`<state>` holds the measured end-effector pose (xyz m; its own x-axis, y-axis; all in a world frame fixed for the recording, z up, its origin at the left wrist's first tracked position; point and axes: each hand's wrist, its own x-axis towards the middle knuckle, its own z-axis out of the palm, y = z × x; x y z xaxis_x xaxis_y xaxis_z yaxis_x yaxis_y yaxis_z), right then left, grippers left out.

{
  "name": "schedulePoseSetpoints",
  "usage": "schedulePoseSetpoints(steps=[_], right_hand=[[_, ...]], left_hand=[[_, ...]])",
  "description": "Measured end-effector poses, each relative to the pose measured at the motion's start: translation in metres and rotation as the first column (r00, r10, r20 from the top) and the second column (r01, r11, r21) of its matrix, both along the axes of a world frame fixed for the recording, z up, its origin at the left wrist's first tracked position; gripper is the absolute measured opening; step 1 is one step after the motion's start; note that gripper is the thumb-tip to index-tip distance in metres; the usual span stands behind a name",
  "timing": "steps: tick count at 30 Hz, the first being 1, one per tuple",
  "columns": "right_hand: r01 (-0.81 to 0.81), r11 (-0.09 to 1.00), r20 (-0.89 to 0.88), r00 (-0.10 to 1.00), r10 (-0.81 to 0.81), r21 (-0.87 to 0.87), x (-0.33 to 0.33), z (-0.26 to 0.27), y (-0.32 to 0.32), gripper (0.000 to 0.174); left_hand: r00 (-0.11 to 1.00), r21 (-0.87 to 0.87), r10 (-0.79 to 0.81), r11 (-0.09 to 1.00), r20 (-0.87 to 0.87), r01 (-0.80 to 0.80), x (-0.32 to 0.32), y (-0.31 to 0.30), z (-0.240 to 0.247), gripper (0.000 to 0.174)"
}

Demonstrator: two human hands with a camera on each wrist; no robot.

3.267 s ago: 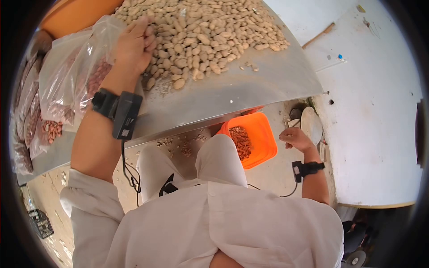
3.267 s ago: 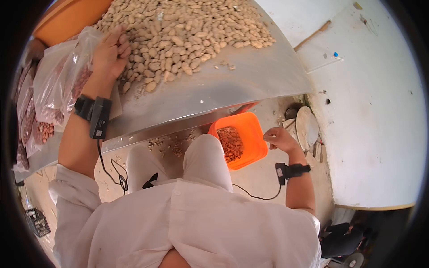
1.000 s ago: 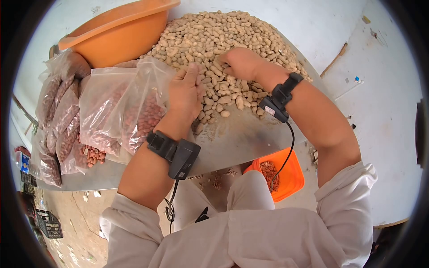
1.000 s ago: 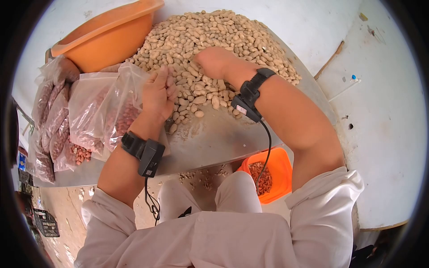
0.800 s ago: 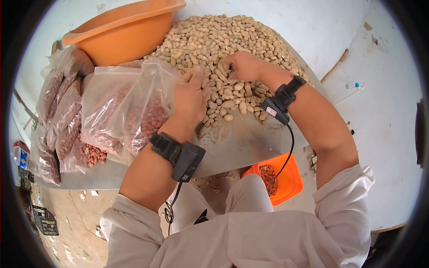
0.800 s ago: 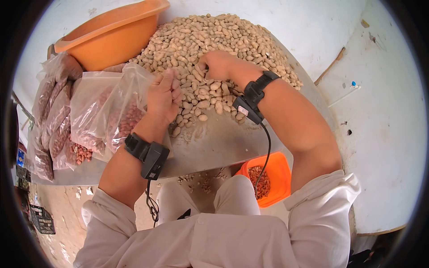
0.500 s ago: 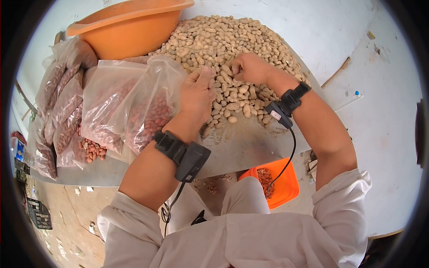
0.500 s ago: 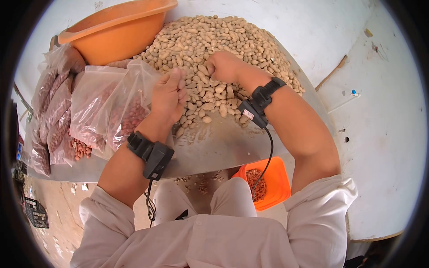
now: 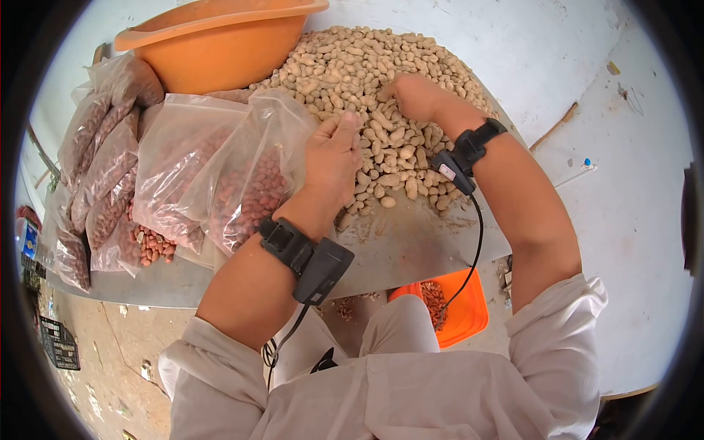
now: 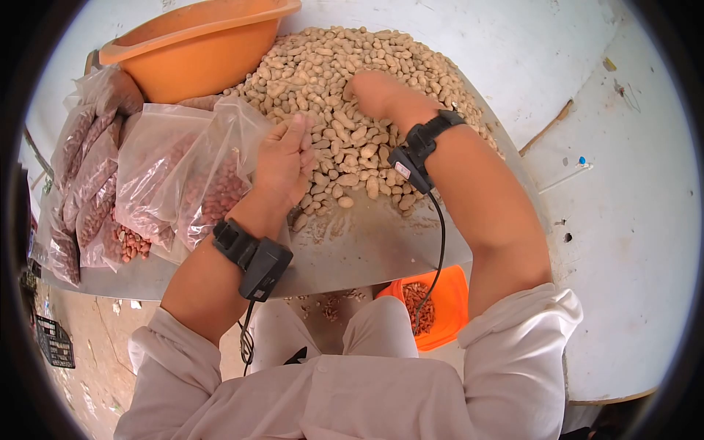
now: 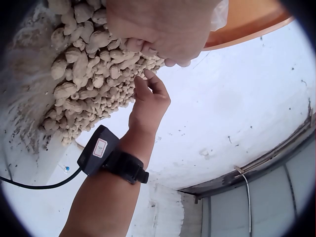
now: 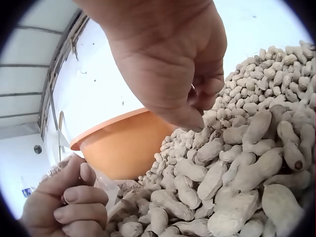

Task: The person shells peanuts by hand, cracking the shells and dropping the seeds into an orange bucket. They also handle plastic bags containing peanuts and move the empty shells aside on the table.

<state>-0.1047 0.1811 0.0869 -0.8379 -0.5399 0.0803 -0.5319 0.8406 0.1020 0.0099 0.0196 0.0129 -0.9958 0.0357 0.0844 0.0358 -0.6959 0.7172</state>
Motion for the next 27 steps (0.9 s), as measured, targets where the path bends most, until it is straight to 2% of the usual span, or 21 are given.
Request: schedulePoseSetpoints(steps=[4,7,10,13,16,22,25,27], right_hand=[[0.089,0.994,0.070,0.993,-0.093,0.059,0.002,-0.002,-0.006,0.030],[0.080,0.995,0.013,0.997,-0.080,0.052,-0.006,-0.008,-0.002,0.027],[0.032,0.998,0.005,0.999,-0.032,-0.052,-0.010,-0.010,0.006,0.019],[0.013,0.997,-0.026,1.000,-0.015,-0.075,-0.002,-0.007,0.011,0.017],[0.047,0.994,0.000,0.999,-0.048,-0.097,0.007,-0.003,0.012,0.022],[0.018,0.989,-0.027,0.999,-0.022,-0.148,0.008,-0.003,0.019,0.027],[-0.035,0.969,-0.056,0.998,0.022,-0.246,0.012,-0.007,0.022,0.034],[-0.001,0.988,0.001,1.000,0.001,-0.153,0.009,-0.006,0.022,0.039]], left_hand=[[1.000,0.000,-0.005,1.000,-0.005,0.005,0.000,0.000,-0.001,0.019],[1.000,-0.009,0.005,1.000,0.000,-0.005,0.000,0.000,-0.001,0.019],[1.000,-0.014,0.011,1.000,0.007,-0.011,0.000,0.000,0.000,0.018],[1.000,-0.017,0.012,1.000,0.009,-0.011,0.000,0.000,0.000,0.018],[1.000,-0.001,0.019,1.000,-0.008,-0.019,-0.001,0.000,-0.003,0.019],[1.000,-0.018,0.015,1.000,-0.011,-0.015,-0.001,0.000,-0.003,0.018],[1.000,-0.021,0.007,1.000,-0.007,-0.007,-0.001,-0.001,-0.003,0.017],[1.000,-0.015,0.004,1.000,-0.010,-0.004,-0.001,-0.001,-0.003,0.017]])
